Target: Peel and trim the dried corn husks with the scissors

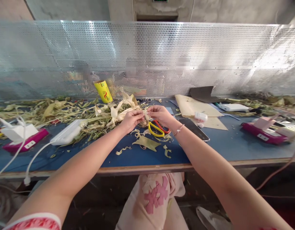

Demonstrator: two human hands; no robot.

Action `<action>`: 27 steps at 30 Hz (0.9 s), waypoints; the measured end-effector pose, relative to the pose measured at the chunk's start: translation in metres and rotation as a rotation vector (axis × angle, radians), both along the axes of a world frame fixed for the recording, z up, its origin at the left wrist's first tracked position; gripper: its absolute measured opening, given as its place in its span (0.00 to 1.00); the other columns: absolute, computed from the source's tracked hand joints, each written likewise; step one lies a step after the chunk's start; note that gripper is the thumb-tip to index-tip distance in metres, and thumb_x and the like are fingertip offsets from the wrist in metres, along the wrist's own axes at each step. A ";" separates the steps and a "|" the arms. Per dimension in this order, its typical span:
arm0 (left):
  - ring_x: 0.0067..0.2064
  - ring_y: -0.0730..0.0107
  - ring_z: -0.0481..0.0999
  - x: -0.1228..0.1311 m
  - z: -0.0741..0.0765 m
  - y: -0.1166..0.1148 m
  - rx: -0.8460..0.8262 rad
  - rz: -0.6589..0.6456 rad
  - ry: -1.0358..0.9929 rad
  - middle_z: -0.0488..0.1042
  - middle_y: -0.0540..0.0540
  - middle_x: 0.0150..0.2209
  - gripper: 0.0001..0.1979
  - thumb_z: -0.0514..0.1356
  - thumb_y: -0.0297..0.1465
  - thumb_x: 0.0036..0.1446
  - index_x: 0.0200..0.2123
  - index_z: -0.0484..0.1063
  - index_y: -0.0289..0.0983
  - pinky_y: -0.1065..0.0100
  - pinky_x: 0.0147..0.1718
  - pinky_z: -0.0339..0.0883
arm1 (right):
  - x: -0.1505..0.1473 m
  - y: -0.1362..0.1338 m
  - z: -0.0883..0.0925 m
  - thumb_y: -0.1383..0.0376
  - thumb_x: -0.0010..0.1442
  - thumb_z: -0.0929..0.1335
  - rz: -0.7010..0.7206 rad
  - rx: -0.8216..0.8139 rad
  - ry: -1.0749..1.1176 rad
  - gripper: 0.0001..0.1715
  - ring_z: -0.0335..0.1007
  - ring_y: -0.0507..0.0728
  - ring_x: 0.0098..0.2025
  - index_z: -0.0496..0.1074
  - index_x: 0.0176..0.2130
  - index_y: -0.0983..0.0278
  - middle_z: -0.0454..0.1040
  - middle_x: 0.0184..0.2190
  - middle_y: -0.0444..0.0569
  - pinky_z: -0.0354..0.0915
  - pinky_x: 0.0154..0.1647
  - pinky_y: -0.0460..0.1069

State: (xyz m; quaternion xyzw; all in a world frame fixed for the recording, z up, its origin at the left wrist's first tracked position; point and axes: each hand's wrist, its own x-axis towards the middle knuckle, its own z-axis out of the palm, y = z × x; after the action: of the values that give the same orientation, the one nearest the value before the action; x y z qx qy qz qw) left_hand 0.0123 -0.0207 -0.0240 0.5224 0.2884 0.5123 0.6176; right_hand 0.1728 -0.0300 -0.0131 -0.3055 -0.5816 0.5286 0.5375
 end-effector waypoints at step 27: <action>0.24 0.81 0.67 0.006 0.002 -0.003 -0.014 -0.089 -0.037 0.68 0.51 0.20 0.11 0.68 0.29 0.40 0.23 0.69 0.30 0.76 0.26 0.63 | -0.010 -0.003 -0.006 0.57 0.40 0.73 0.065 -0.027 0.103 0.17 0.63 0.47 0.26 0.66 0.26 0.65 0.67 0.23 0.41 0.62 0.30 0.45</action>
State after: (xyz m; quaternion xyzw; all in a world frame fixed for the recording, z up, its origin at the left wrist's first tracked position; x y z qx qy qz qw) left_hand 0.0184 -0.0234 -0.0219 0.5208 0.2573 0.4918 0.6486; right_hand 0.1631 -0.0329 -0.0190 -0.2660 -0.5557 0.5685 0.5452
